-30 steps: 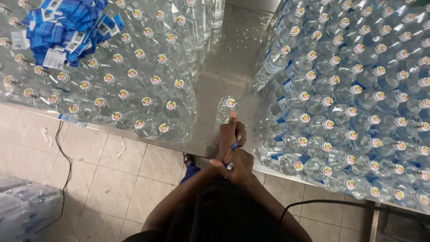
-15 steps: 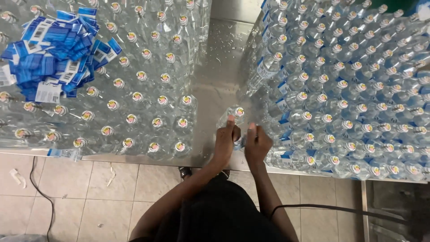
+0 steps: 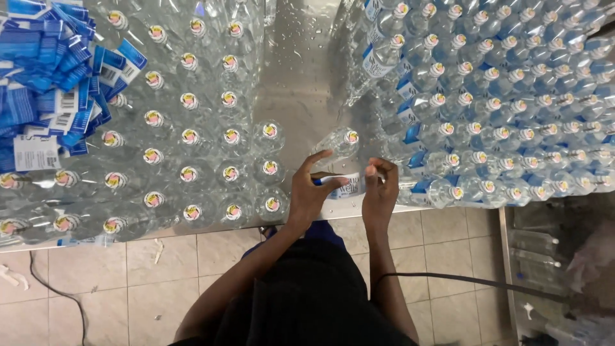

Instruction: The person is manually applying labels to plastic water bottles at a workstation in a production facility.

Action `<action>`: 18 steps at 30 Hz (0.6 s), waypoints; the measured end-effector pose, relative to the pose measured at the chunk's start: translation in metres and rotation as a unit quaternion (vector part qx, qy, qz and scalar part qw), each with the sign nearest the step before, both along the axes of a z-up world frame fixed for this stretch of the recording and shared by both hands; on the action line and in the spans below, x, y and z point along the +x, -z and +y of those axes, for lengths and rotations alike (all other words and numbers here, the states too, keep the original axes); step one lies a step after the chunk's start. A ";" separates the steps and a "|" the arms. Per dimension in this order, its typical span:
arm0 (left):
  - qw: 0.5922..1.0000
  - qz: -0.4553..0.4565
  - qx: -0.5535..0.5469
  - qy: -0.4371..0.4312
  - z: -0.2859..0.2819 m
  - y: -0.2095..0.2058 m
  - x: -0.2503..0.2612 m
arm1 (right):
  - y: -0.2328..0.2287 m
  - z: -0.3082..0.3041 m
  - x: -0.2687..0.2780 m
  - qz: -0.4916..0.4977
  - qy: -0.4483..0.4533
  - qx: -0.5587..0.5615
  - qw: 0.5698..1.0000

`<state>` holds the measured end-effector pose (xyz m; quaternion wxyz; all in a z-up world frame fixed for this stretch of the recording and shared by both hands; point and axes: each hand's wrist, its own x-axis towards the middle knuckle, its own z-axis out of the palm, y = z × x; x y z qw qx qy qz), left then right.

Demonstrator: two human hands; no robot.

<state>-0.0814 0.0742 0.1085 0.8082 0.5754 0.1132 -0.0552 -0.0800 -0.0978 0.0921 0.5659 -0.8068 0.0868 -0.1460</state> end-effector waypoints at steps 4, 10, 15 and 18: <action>0.999 0.022 0.025 -0.031 -0.007 -0.002 0.005 | -0.024 0.002 -0.015 -0.058 -0.019 -0.124 0.990; 0.997 0.001 0.020 -0.069 -0.034 0.001 0.009 | -0.029 0.006 -0.019 -0.001 -0.027 -0.042 0.999; 0.992 -0.028 0.024 -0.117 -0.064 0.025 0.012 | -0.039 -0.016 -0.005 0.053 -0.035 -0.046 0.997; 0.992 -0.019 0.032 -0.120 -0.069 0.013 0.016 | -0.042 -0.035 0.007 0.084 -0.065 -0.007 0.994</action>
